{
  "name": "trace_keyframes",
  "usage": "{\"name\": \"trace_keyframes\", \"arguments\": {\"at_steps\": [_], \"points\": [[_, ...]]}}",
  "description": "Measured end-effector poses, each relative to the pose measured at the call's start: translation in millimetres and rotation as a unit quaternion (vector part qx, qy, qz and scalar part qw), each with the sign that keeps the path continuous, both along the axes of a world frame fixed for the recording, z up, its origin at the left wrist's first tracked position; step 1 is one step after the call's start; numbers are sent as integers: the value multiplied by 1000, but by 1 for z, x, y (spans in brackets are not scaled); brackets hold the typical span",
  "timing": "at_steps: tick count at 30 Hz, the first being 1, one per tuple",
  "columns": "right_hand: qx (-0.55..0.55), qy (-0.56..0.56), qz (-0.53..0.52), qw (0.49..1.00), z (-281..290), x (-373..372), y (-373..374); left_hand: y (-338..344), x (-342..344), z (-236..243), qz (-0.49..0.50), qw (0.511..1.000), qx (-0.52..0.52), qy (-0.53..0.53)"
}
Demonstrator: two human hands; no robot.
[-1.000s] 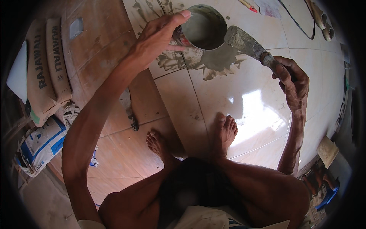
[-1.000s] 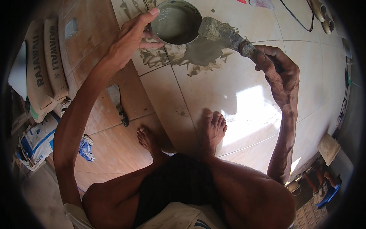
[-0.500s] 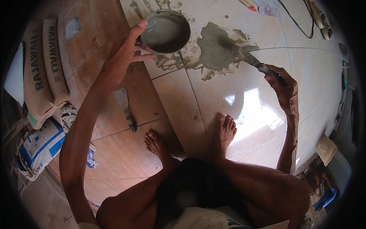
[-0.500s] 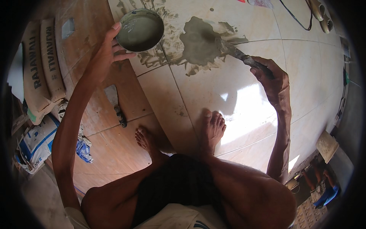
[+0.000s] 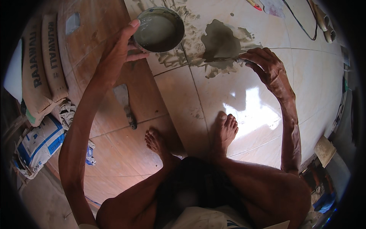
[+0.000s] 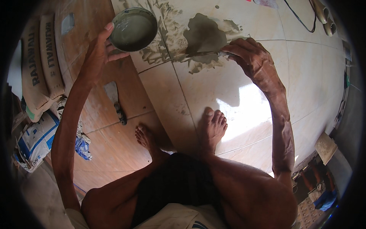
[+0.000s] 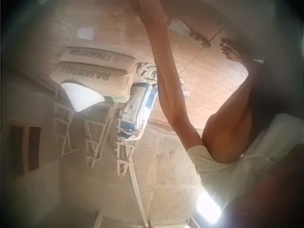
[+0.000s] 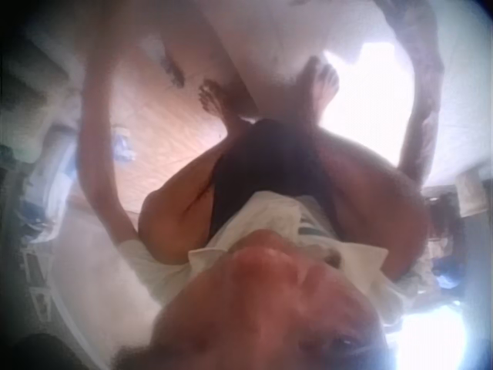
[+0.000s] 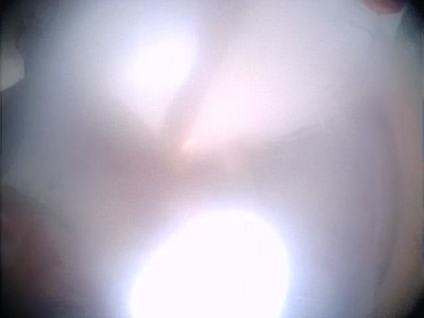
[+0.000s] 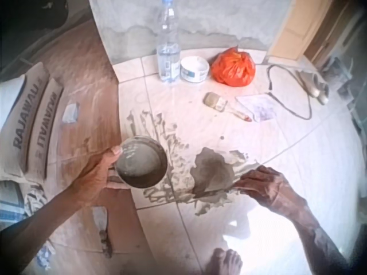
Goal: The person scoops cement from a bucket using a trowel and spreads it onto the tiled floor. They repeatedly apply the cement to the same area, smoothing it out with the tool.
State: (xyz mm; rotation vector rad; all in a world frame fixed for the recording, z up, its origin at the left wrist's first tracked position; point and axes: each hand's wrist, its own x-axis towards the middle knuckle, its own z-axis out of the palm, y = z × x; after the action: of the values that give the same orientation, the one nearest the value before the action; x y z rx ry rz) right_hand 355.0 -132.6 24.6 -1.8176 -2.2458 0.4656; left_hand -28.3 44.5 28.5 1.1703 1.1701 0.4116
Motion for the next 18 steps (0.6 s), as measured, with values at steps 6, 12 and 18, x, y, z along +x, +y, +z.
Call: {"name": "trace_keyframes", "arguments": {"at_steps": [6, 12, 18], "points": [[-8, 2, -29, 1000, -14, 35, -6, -5, -10, 9, -5, 1000, 11, 15], [-31, 13, -37, 999, 3, 65, -7, -2, -27, 4, -1, 1000, 1, 19], [-21, 36, -44, 998, 16, 29, 6, -3, -36, -5, 38, 999, -10, 23]]}}
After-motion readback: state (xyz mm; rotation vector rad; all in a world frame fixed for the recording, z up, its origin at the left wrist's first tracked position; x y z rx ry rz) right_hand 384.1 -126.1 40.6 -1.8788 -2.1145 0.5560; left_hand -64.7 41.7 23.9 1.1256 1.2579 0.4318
